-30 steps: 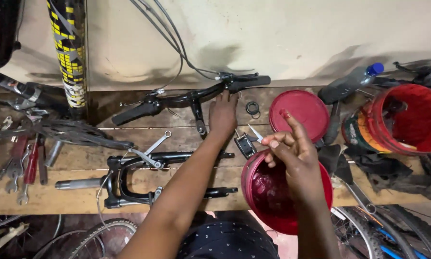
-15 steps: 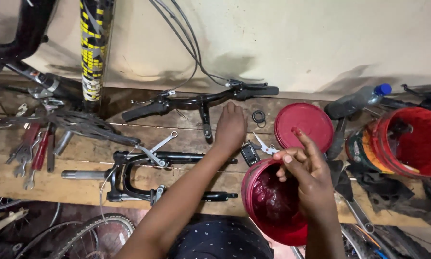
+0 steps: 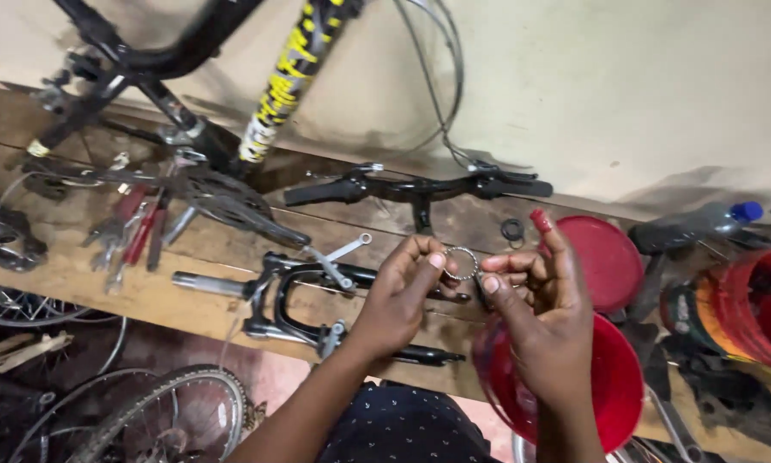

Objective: The person applies red grease to the inner surfaces of a bicycle frame's head tube and then greases a ball bearing ring.

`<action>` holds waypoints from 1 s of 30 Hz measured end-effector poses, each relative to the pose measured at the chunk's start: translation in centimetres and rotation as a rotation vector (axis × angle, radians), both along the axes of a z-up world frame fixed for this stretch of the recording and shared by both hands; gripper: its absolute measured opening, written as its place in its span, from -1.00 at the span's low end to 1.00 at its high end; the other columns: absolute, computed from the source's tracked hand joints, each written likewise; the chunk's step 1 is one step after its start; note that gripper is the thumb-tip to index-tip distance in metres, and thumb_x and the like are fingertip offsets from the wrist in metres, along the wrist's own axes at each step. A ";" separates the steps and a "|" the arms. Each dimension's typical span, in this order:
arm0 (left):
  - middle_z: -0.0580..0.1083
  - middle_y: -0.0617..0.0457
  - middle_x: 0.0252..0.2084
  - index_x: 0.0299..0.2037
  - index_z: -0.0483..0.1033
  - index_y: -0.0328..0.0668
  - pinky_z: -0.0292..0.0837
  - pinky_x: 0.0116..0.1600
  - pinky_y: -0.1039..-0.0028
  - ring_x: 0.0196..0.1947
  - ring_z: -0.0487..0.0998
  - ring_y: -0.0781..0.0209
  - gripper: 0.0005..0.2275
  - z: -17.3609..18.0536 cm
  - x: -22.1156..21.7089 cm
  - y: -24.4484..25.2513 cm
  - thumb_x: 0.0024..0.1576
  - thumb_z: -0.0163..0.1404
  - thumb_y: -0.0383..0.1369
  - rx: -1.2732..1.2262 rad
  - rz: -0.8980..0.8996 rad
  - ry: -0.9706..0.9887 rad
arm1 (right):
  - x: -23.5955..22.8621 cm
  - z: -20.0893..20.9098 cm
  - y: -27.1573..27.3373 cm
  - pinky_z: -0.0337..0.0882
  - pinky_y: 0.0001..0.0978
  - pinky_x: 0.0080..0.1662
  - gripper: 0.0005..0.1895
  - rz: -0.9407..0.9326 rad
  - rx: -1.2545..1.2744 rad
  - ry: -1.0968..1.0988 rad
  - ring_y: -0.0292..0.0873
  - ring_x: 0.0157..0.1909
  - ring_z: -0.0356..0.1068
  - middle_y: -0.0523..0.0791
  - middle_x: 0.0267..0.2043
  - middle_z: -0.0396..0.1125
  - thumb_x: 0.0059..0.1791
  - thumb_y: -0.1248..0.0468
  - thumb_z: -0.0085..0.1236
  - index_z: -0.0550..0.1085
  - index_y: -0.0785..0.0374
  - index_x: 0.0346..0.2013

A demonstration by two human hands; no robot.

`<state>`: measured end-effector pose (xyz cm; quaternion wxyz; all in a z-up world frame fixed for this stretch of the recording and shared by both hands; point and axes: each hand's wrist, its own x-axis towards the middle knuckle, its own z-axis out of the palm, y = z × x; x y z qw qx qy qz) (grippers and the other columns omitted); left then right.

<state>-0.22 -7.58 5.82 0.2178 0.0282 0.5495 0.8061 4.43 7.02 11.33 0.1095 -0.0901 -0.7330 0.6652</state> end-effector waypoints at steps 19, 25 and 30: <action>0.58 -0.17 -0.24 -0.14 0.50 -0.31 0.66 -0.28 0.41 -0.34 0.65 0.09 -0.58 1.9 -1.6 -12.7 0.13 -0.17 -0.05 -0.274 -0.315 -0.062 | 0.5 -2.5 -11.7 0.40 -0.47 -0.10 -0.30 -0.029 0.364 0.241 -0.23 -0.16 0.39 -0.05 -0.23 0.34 -0.03 0.43 0.10 0.07 0.35 0.37; 0.54 -0.04 -0.01 0.11 0.48 -0.29 0.54 -0.19 0.53 -0.15 0.56 0.23 -0.62 1.3 -0.6 -9.7 0.15 -0.02 -0.24 0.042 -0.205 -0.078 | -0.2 -2.5 -8.1 0.35 -0.39 -0.23 -0.38 0.209 0.693 0.563 -0.17 -0.30 0.31 -0.05 -0.26 0.33 0.02 0.44 0.11 0.13 0.21 0.34; 0.50 -0.06 -0.03 0.18 0.39 -0.33 0.55 -0.09 0.44 -0.11 0.55 0.14 -0.62 0.3 0.3 -7.5 0.14 0.04 -0.43 0.252 -0.143 0.010 | 1.5 -2.2 -6.0 0.48 -0.49 -0.13 -0.30 0.082 0.536 0.444 -0.25 -0.20 0.44 -0.07 -0.23 0.38 -0.04 0.44 0.20 0.14 0.25 0.35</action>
